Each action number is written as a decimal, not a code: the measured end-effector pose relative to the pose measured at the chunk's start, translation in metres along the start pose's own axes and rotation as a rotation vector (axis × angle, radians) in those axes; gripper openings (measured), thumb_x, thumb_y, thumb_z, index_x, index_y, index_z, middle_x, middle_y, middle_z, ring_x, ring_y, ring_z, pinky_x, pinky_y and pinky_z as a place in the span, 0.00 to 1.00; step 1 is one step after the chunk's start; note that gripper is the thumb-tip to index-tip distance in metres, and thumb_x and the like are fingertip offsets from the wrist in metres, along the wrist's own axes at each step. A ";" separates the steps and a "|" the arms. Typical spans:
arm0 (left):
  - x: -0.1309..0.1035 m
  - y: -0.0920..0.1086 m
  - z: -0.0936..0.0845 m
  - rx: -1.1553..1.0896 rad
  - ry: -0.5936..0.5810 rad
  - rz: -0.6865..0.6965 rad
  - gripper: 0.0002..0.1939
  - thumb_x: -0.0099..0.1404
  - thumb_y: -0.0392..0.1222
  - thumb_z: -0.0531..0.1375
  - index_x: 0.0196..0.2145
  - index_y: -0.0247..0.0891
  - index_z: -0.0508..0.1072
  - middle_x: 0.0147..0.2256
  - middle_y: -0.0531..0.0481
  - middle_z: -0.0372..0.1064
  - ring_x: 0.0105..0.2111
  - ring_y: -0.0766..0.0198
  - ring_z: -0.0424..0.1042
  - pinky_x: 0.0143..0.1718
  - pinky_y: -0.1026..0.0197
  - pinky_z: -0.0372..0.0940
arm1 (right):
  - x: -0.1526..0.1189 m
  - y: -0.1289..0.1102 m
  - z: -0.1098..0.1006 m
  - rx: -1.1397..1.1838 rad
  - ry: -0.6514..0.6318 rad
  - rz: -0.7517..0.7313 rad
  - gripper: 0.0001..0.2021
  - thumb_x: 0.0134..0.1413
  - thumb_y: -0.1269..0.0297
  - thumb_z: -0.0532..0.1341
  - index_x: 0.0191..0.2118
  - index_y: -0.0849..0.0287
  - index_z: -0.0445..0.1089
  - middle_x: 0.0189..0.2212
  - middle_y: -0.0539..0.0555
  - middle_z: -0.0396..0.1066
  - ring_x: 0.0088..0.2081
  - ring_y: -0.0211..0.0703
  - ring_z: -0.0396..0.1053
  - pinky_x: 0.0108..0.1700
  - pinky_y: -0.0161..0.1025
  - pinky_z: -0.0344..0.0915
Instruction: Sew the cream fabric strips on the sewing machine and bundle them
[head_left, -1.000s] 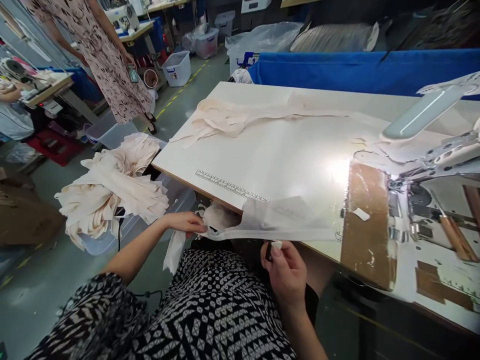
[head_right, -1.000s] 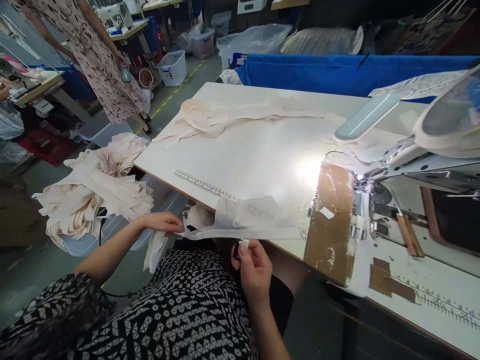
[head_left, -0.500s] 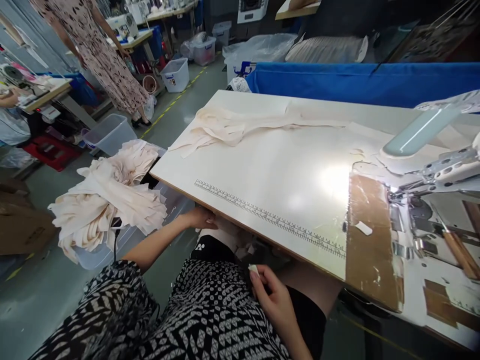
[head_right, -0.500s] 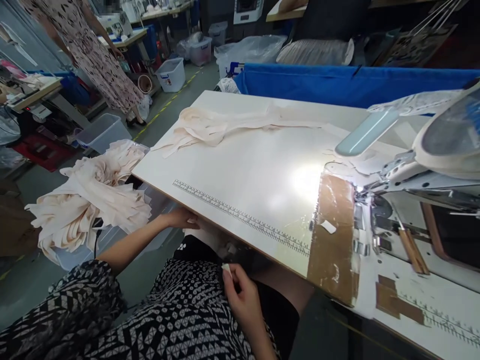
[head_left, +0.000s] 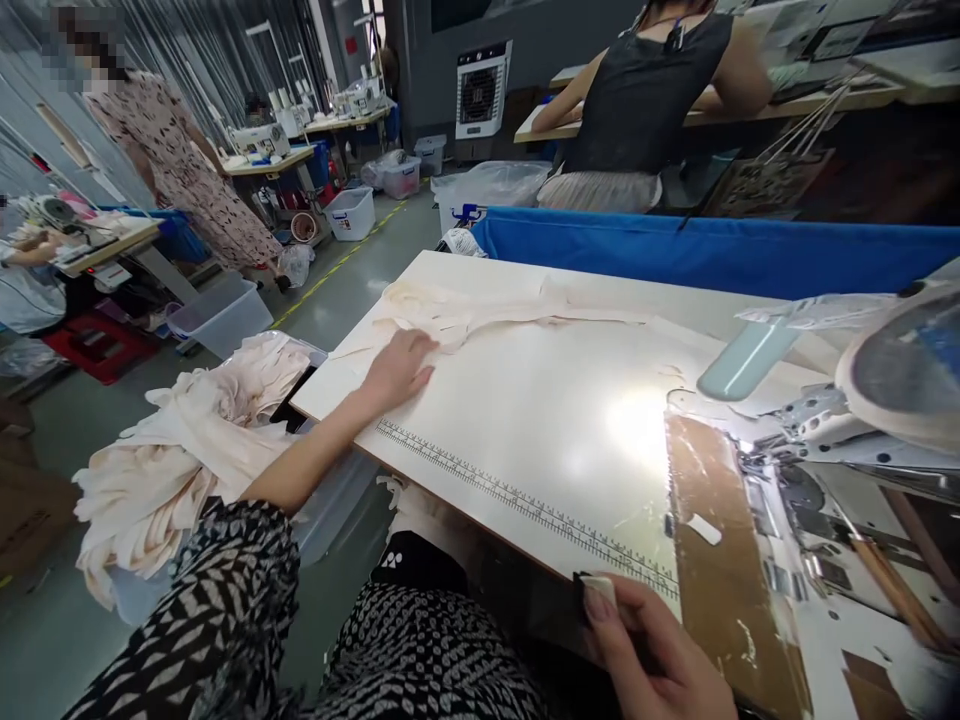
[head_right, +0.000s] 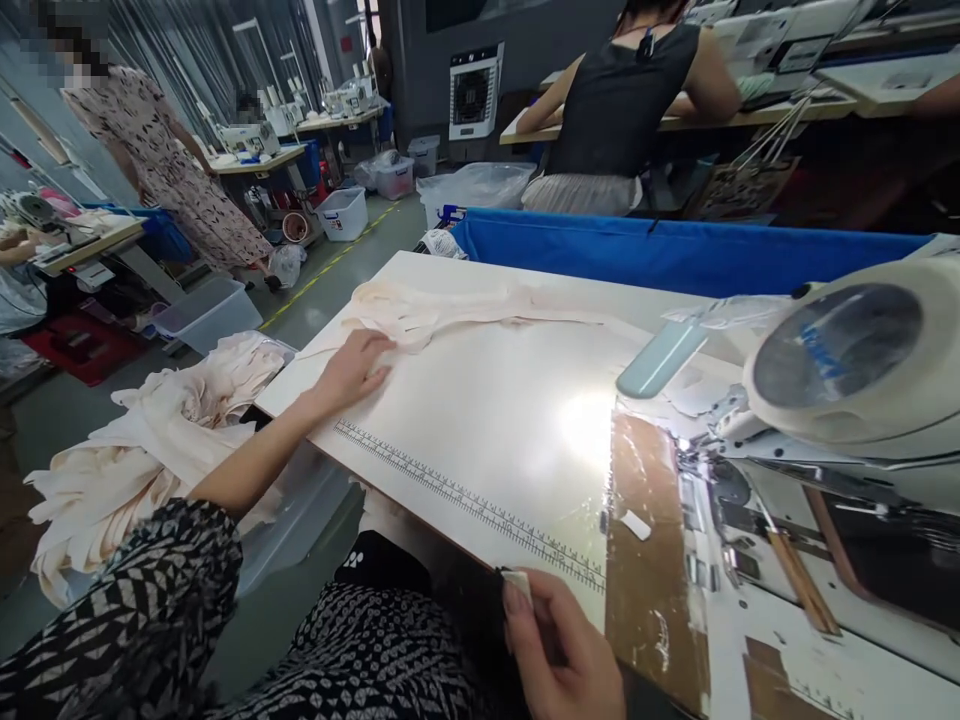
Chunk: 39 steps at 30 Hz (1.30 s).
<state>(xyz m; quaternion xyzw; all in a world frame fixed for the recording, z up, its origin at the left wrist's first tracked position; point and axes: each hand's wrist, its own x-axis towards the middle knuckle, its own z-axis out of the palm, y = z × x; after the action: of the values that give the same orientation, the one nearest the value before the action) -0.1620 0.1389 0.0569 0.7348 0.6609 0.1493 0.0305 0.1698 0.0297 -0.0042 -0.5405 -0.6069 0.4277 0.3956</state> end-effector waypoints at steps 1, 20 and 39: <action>0.017 -0.006 0.002 0.037 0.019 -0.009 0.17 0.66 0.34 0.55 0.53 0.35 0.70 0.56 0.38 0.66 0.60 0.50 0.61 0.61 0.44 0.56 | 0.003 -0.001 0.000 0.018 0.017 0.018 0.17 0.54 0.44 0.62 0.32 0.53 0.72 0.20 0.48 0.65 0.21 0.39 0.63 0.24 0.34 0.63; -0.072 0.138 0.036 0.028 -0.484 0.708 0.11 0.69 0.34 0.50 0.37 0.42 0.71 0.30 0.42 0.73 0.25 0.54 0.72 0.20 0.53 0.55 | 0.074 -0.028 0.024 0.532 -0.224 0.146 0.20 0.50 0.43 0.66 0.30 0.56 0.67 0.18 0.44 0.57 0.20 0.33 0.55 0.22 0.31 0.55; 0.059 0.099 0.074 -0.005 -0.181 0.636 0.13 0.69 0.33 0.53 0.50 0.33 0.69 0.53 0.39 0.69 0.51 0.53 0.68 0.49 0.53 0.67 | 0.009 -0.006 -0.005 0.587 0.030 0.350 0.20 0.48 0.43 0.68 0.31 0.56 0.69 0.23 0.46 0.60 0.22 0.32 0.55 0.23 0.30 0.59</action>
<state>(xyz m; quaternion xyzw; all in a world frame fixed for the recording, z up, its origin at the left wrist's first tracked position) -0.0433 0.1956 0.0212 0.9146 0.3924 0.0872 0.0426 0.1719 0.0393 0.0035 -0.5061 -0.3500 0.6374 0.4637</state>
